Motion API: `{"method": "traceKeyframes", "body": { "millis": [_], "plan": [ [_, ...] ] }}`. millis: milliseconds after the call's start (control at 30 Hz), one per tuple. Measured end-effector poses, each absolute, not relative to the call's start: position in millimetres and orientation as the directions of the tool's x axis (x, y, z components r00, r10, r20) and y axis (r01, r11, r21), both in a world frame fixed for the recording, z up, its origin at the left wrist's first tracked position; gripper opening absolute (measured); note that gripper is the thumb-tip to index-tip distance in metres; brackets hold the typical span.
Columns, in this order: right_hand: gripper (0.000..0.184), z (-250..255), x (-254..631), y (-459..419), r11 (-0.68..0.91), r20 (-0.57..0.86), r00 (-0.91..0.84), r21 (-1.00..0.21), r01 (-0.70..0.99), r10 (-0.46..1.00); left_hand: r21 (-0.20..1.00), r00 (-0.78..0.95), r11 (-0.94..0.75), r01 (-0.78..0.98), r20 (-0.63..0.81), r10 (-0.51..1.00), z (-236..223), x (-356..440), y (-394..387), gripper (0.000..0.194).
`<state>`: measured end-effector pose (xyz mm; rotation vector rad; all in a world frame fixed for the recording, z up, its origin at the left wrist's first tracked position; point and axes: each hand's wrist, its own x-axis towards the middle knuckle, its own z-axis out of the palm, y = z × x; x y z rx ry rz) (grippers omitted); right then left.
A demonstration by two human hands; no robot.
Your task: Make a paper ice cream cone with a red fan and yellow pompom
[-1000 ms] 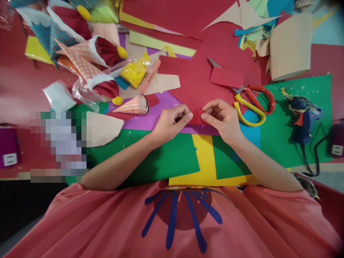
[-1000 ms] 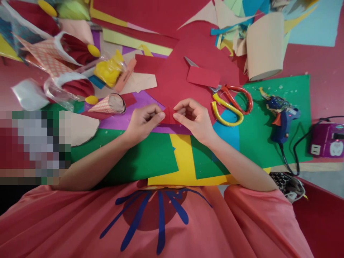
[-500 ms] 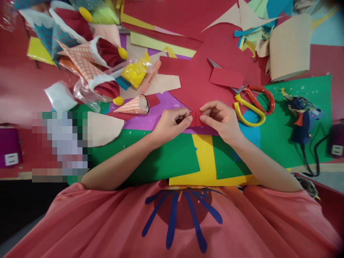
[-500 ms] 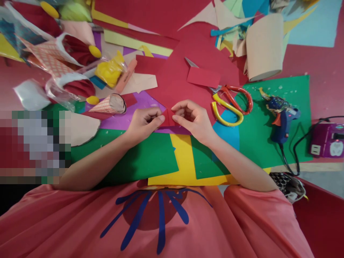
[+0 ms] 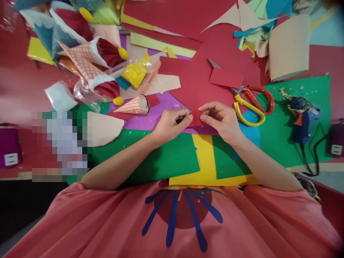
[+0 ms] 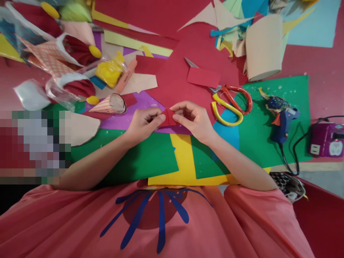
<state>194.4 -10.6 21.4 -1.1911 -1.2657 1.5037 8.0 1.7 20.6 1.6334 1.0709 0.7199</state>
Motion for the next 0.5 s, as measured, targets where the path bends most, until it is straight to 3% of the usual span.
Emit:
{"method": "traceKeyframes", "body": {
  "millis": [500],
  "plan": [
    [0.017, 23.0, 193.9, -10.1, -0.189, -0.178, -0.219, -0.982, -0.027, 0.959, 0.938, 0.442, -0.149, 0.312, -0.004, 0.897, 19.8, 8.1, 3.2, 0.033]
  ]
}}
